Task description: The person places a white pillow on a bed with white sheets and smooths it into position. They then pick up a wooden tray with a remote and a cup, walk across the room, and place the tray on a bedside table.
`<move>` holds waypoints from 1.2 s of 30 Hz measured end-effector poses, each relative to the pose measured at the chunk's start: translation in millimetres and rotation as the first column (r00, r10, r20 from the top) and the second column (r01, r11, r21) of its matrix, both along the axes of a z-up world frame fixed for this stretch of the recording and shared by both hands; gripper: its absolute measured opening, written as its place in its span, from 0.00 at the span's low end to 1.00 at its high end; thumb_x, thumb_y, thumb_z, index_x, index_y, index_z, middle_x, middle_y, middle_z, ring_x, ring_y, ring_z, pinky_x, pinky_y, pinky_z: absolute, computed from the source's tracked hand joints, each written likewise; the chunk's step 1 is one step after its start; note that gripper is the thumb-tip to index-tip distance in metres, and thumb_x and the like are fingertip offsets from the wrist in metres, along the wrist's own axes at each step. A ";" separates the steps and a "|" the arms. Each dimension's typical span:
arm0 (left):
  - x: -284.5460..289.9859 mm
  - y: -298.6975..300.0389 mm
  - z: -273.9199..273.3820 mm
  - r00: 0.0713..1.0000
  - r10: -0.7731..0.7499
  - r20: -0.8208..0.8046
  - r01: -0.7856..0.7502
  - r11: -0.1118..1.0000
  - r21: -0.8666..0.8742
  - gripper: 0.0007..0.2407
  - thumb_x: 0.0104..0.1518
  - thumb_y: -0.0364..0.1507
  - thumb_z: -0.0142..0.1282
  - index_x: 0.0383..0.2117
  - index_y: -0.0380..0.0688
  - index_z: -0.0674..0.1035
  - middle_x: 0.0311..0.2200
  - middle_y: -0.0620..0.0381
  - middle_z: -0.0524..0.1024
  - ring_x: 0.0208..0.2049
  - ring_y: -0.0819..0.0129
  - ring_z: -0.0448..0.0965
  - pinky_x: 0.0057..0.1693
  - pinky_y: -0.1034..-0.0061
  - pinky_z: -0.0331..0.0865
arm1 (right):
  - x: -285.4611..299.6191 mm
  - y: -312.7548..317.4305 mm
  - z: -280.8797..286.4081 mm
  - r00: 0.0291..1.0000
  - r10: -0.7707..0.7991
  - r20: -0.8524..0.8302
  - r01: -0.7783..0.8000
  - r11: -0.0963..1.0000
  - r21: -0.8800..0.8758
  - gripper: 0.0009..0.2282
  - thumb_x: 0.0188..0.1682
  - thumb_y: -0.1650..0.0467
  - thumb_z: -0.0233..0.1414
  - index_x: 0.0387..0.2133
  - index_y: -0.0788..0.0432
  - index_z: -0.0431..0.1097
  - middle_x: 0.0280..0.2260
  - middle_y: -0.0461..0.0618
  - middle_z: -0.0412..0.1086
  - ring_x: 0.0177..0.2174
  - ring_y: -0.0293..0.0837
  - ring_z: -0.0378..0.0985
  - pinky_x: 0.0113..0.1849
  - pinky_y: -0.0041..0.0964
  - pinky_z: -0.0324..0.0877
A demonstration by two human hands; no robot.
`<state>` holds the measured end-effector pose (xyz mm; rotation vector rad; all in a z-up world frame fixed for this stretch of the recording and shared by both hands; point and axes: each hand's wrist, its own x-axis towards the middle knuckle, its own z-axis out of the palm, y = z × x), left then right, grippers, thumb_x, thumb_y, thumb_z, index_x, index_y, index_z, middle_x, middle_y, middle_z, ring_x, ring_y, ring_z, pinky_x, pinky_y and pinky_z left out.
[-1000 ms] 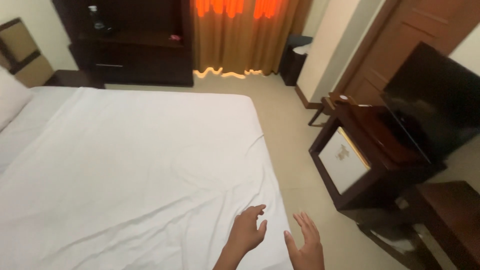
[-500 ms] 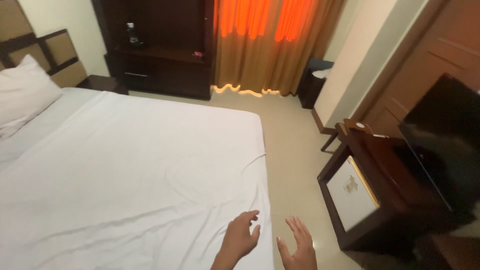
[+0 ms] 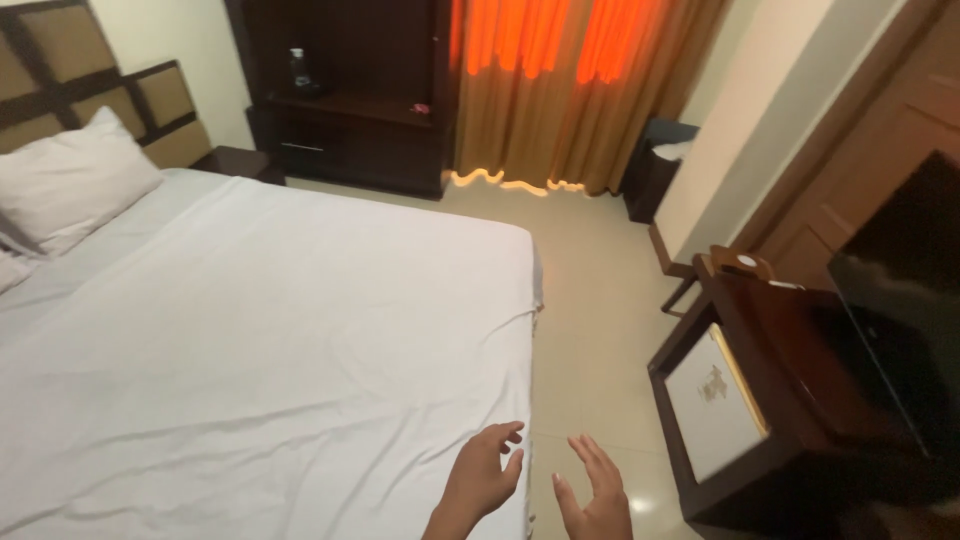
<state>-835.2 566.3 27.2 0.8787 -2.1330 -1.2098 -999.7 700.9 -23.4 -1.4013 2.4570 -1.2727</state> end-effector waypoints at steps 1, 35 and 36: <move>-5.3 1.4 0.2 1.000 -0.024 -0.003 0.024 1.000 -0.010 0.17 0.55 0.27 0.57 0.53 0.45 0.78 0.43 0.56 0.82 0.41 0.62 0.82 0.49 0.69 0.75 | -1.1 3.7 -1.7 1.000 0.015 -0.009 -0.016 0.998 -0.068 0.25 0.40 0.67 0.62 0.55 0.54 0.70 0.60 0.57 0.67 0.61 0.54 0.65 0.59 0.48 0.60; -253.8 87.6 -38.3 0.984 -0.144 -0.109 0.138 0.989 -0.059 0.16 0.54 0.28 0.60 0.51 0.46 0.78 0.42 0.55 0.82 0.40 0.58 0.81 0.49 0.66 0.74 | -220.7 114.4 22.2 0.981 -0.095 0.171 0.076 0.990 0.116 0.25 0.43 0.67 0.60 0.57 0.52 0.69 0.54 0.52 0.74 0.53 0.46 0.79 0.54 0.44 0.70; -261.7 91.6 -34.6 0.983 -0.151 -0.101 0.148 0.988 -0.032 0.16 0.54 0.28 0.60 0.51 0.46 0.79 0.42 0.55 0.82 0.40 0.59 0.82 0.49 0.67 0.74 | -231.0 117.5 24.1 0.977 -0.122 0.172 0.098 0.984 0.147 0.24 0.44 0.67 0.59 0.58 0.52 0.69 0.52 0.53 0.75 0.52 0.46 0.79 0.55 0.43 0.70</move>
